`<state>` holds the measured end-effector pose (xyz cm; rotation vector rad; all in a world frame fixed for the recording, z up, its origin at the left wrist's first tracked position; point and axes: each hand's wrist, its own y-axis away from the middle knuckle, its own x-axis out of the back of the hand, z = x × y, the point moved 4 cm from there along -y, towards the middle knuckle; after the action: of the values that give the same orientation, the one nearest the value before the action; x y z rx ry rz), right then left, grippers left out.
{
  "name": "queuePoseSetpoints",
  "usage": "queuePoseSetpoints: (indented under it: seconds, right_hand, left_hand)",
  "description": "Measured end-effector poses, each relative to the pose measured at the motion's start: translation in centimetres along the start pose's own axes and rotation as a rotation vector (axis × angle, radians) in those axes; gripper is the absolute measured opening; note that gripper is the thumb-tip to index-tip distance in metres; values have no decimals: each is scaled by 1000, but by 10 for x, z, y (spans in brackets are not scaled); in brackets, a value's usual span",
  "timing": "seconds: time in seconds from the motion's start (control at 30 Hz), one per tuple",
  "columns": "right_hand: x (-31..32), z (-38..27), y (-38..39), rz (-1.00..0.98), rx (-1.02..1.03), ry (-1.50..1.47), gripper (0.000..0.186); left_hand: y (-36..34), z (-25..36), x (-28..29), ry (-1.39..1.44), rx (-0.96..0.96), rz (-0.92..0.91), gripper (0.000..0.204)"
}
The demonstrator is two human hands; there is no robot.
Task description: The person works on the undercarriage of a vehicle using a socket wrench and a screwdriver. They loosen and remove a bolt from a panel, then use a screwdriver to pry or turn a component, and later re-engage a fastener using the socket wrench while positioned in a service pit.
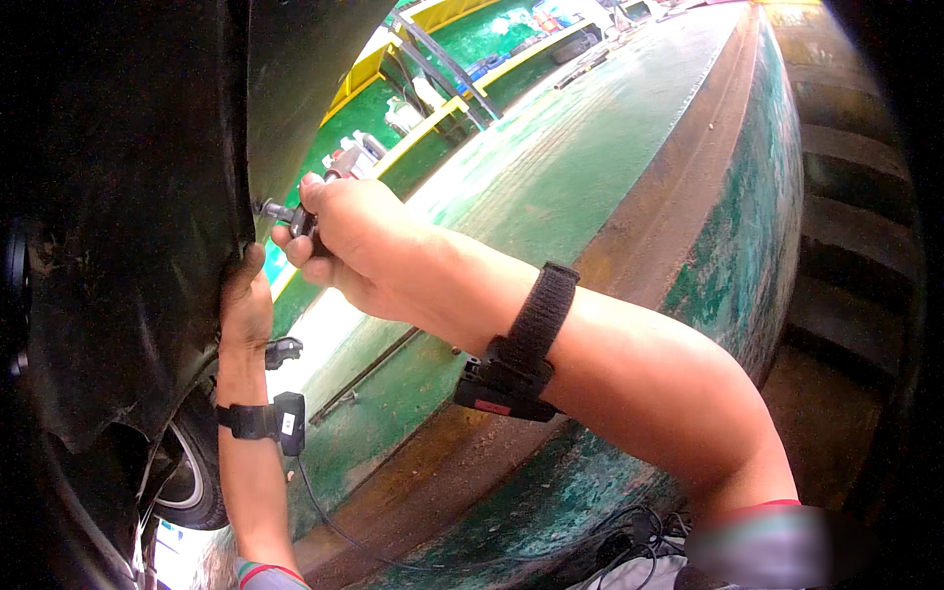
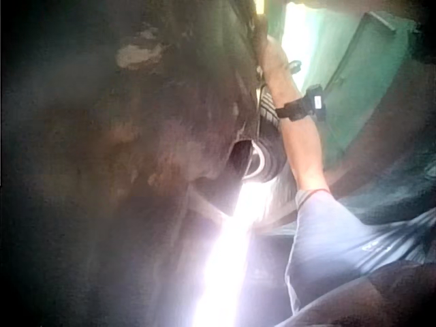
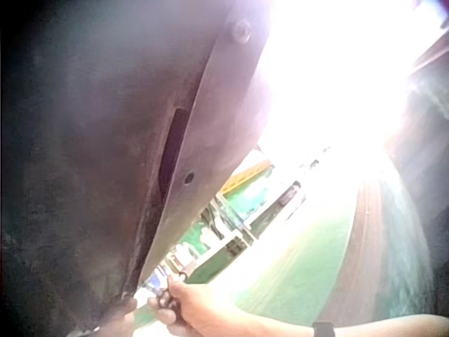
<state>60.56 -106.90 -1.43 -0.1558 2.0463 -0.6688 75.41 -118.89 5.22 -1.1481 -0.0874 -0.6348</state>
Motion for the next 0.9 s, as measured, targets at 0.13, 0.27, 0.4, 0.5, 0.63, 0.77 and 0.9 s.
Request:
queuePoseSetpoints:
  seconds: [0.13, 0.27, 0.4, 0.5, 0.63, 0.77, 0.9]
  right_hand:
    - [4, -2, 6, -8, 93, 163, 27]
    - [1, -2, 12, -13, 426, 474, 24]
    - [-8, -4, 23, 119, 928, 1037, 23]
    - [-5, -2, 14, 32, 382, 507, 27]
    - [11, 7, -12, -274, -88, -257, 28]
    - [2, 2, 0, 8, 134, 175, 30]
    - [-4, -3, 10, 16, 572, 539, 31]
  left_hand:
    - [-4, -9, 2, 72, 22, -40, 77]
    - [-6, -12, 3, 50, 22, -29, 80]
    - [-7, -13, 3, 71, -1, -55, 81]
    - [-6, -13, 4, 65, 57, -47, 82]
    - [-5, -12, 5, 85, 52, -50, 83]
    - [-8, -21, 8, 64, 70, -51, 85]
    - [-5, -12, 7, 30, 44, -9, 85]
